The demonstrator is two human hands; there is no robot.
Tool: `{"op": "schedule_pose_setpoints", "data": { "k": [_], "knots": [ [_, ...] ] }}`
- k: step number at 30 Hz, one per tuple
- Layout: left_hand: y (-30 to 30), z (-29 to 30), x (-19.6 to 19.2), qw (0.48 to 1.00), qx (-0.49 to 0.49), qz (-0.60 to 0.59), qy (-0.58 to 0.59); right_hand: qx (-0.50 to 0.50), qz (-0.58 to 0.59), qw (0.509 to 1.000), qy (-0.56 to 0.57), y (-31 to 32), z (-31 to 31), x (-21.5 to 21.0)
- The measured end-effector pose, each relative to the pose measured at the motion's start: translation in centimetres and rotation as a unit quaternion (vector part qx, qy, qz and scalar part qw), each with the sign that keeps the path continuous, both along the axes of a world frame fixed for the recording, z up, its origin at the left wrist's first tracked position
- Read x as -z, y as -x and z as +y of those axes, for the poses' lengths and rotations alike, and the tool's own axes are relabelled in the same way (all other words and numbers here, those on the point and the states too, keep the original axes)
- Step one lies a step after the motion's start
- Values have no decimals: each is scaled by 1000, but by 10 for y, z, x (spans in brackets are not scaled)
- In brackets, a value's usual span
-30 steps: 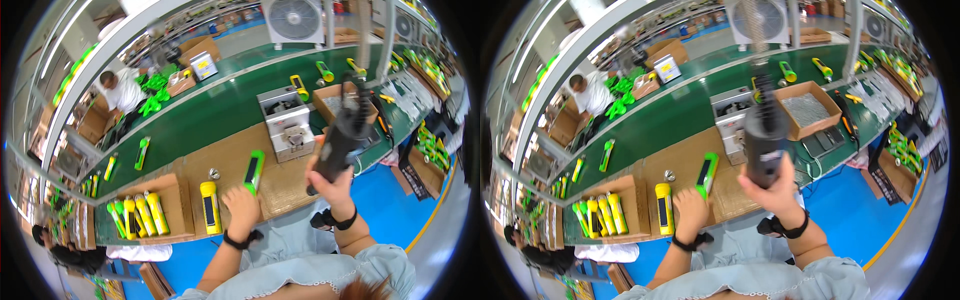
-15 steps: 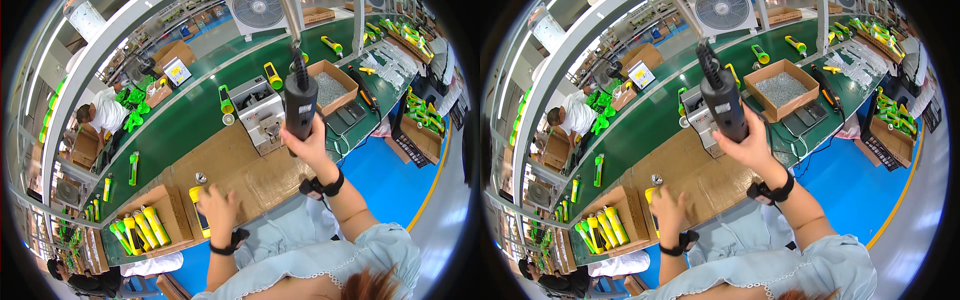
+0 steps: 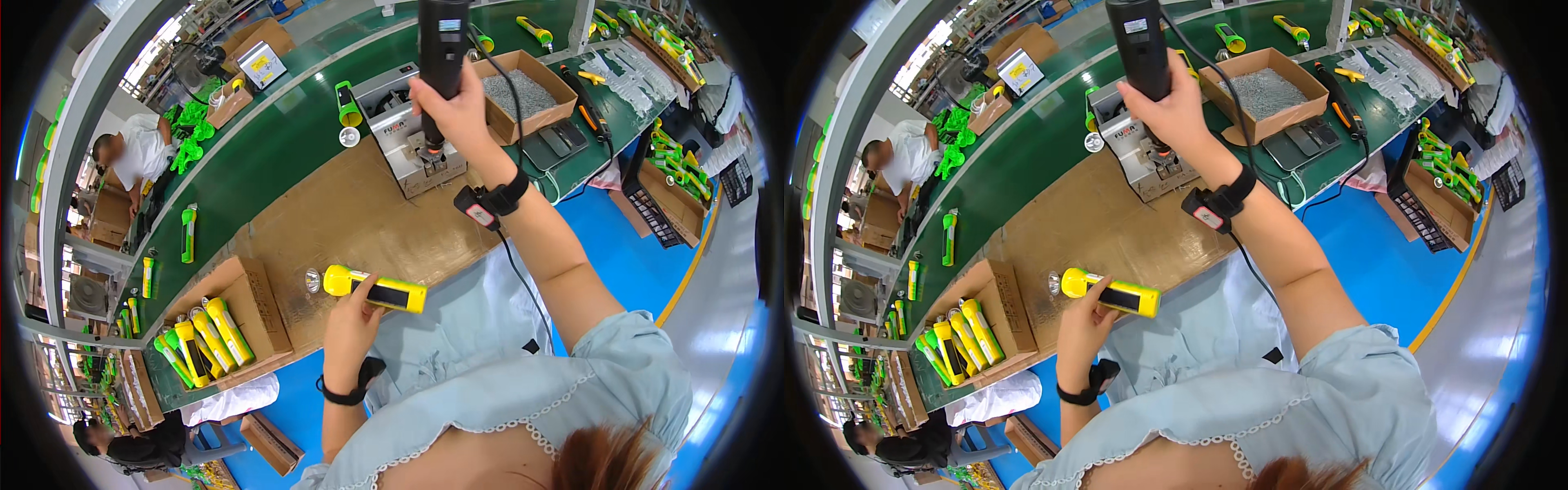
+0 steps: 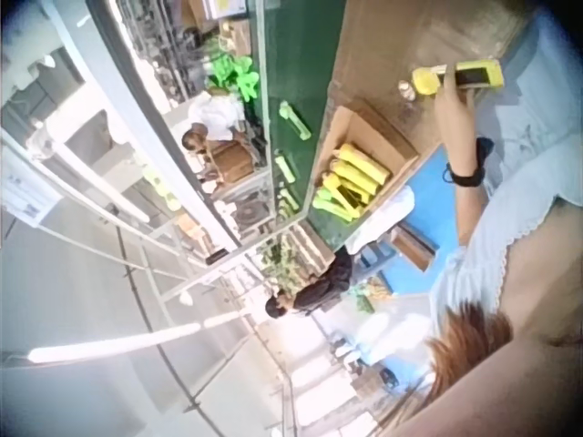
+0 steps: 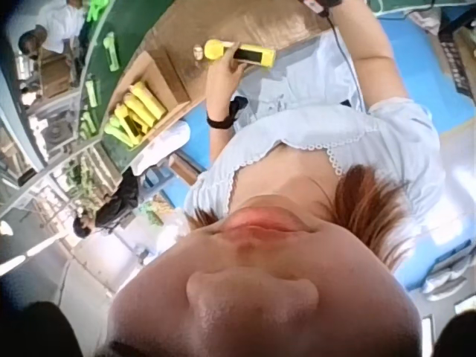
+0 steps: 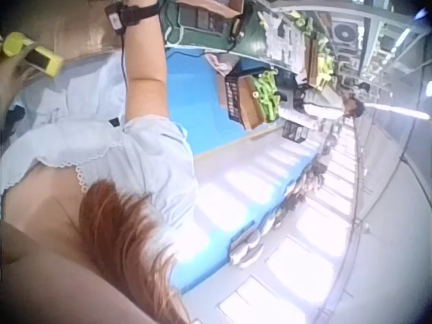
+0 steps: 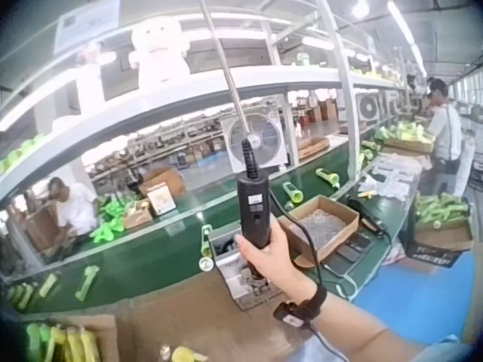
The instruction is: Using an electric screwdriver and a screw feeder to assemble components of solar-powered flashlights on an assembly line.
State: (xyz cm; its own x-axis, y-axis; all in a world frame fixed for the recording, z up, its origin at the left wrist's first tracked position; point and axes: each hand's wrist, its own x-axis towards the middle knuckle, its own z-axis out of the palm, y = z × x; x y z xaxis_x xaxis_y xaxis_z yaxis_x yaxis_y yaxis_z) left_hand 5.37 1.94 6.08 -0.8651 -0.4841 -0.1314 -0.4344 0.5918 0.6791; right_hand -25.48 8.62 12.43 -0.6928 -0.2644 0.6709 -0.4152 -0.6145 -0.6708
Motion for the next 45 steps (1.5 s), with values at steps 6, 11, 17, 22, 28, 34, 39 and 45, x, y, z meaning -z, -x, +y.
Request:
{"op": "schedule_pose_setpoints", "data": {
  "k": [6, 11, 17, 22, 28, 34, 39, 45],
  "knots": [
    [51, 13, 7, 930, 38, 136, 340, -21, 5, 997, -76, -14, 1, -7],
    [70, 5, 41, 941, 56, 129, 307, -98, -36, 993, -46, -50, 31, -2],
    [77, 12, 42, 922, 23, 83, 376, -120, -25, 991, -45, -82, 65, 17],
    [78, 9, 47, 919, 15, 104, 381, -121, -32, 992, -31, -93, 63, 34],
    [77, 10, 50, 916, 10, 115, 385, -119, -31, 991, -48, -90, 58, 38],
    [75, 13, 52, 910, 7, 118, 397, -120, -41, 990, -54, -90, 54, 42],
    [76, 12, 51, 909, 7, 127, 397, -107, -41, 992, -55, -88, 46, 49],
    [79, 11, 50, 913, 6, 128, 386, -77, -48, 993, -75, -88, 35, 62]
  ]
}}
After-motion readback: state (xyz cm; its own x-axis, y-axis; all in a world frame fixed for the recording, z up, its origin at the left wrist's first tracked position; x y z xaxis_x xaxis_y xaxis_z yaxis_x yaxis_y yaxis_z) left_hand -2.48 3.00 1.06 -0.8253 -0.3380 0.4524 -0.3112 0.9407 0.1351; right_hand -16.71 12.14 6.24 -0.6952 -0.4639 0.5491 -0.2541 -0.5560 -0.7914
